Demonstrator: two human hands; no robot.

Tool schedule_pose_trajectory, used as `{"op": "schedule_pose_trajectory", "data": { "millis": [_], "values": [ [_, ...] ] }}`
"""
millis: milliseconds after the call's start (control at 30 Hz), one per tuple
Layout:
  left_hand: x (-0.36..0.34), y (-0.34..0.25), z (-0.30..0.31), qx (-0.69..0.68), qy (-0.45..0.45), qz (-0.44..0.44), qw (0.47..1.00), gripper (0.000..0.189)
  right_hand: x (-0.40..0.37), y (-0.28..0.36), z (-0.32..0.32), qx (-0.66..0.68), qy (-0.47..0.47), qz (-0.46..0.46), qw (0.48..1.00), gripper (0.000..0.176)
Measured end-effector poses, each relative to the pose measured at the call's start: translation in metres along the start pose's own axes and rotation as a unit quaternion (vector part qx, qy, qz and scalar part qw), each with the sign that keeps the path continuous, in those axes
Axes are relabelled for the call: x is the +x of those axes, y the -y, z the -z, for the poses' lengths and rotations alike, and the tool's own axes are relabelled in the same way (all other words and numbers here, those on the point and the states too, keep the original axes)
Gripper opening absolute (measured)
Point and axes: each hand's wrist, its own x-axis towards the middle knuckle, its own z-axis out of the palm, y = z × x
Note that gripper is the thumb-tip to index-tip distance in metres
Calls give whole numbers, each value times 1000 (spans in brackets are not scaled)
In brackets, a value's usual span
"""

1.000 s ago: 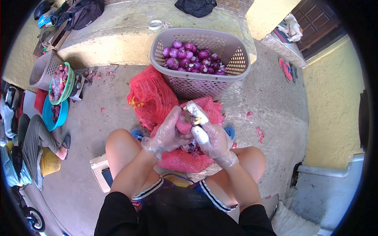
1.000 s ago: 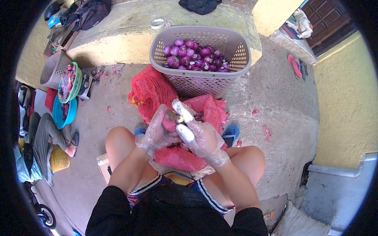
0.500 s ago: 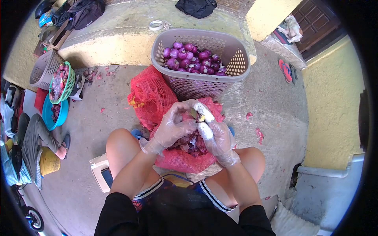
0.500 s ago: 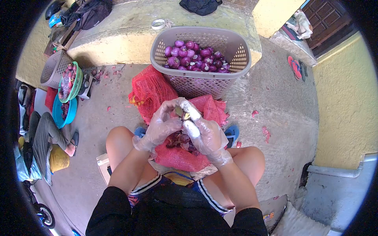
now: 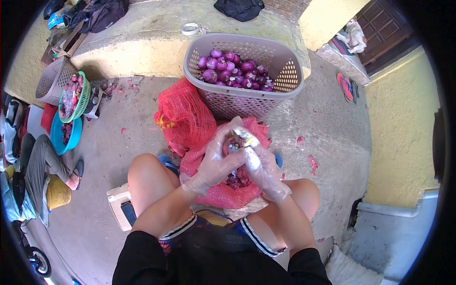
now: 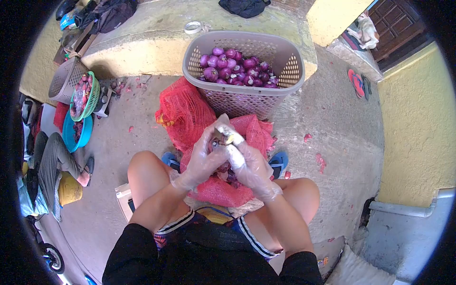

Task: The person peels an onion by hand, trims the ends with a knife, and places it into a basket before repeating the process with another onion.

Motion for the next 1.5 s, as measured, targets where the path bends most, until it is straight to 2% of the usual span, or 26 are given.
{"op": "schedule_pose_trajectory", "data": {
  "millis": [33, 133, 167, 233, 300, 367, 433, 533, 600, 667, 733, 767, 867, 900, 1000, 1067, 1100, 1200, 1267, 1300, 1367, 1500],
  "values": [
    [-2, -6, -2, 48, 13, -43, 998, 50, 3, -4, -1, 197, -19, -38, 979, 37],
    [0, -1, 0, -20, 12, -12, 1000, 46, 3, -2, -7, 40, -12, 70, 997, 38],
    [-1, 0, 0, -76, 3, 25, 997, 46, 0, 6, -10, 116, -32, 24, 992, 39],
    [-1, -5, 0, -186, -18, 97, 978, 46, -4, 24, -9, 3, -69, -84, 994, 40],
    [-2, -12, 1, -261, -24, 138, 955, 47, -6, 23, -4, -20, -43, -59, 997, 39],
    [-1, -19, 3, -346, -26, 162, 924, 49, 7, 18, -12, 21, -94, 8, 995, 38],
    [4, -24, 6, -438, -27, 168, 883, 52, 8, 17, -4, 22, -121, 21, 992, 38],
    [11, -26, 13, -465, -15, 112, 878, 54, 2, 24, 24, -34, -86, 9, 996, 41],
    [13, -27, 14, -429, -40, 119, 895, 49, 11, 21, 27, -128, -21, 101, 986, 41],
    [14, -15, 19, -386, -55, 116, 914, 43, 9, 26, 25, -225, 6, 88, 970, 43],
    [14, -4, 24, -400, -72, 126, 905, 43, 2, 38, 28, -448, 61, 134, 882, 43],
    [15, 1, 26, -407, -81, 132, 900, 43, -1, 45, 36, -505, 101, 36, 856, 57],
    [15, 7, 27, -377, -71, 125, 915, 46, -9, 56, 31, -672, 90, -34, 734, 77],
    [14, 5, 26, -338, -81, 134, 928, 48, -8, 54, 31, -644, 104, -8, 758, 91],
    [12, 0, 23, -247, -89, 155, 953, 54, -11, 64, 23, -665, 125, -94, 730, 92],
    [12, 1, 23, -228, -63, 165, 957, 58, -12, 55, 28, -636, 106, -42, 763, 92],
    [12, -1, 21, -256, -59, 173, 949, 59, -12, 52, 27, -621, 97, -15, 778, 91],
    [8, -2, 13, -335, -32, 193, 921, 61, -10, 54, 17, -577, 57, -10, 814, 88],
    [7, 10, 13, -385, 8, 202, 901, 60, -10, 51, 12, -590, 50, 14, 806, 86],
    [5, 9, 12, -381, 16, 213, 900, 62, -10, 49, 11, -596, 47, 25, 801, 85],
    [1, 7, 10, -374, 33, 235, 897, 65, -7, 36, 19, -561, 53, 42, 825, 80],
    [2, -8, 2, -369, 56, 197, 907, 66, -5, 24, 22, -448, 64, 14, 892, 71]
  ]
}}
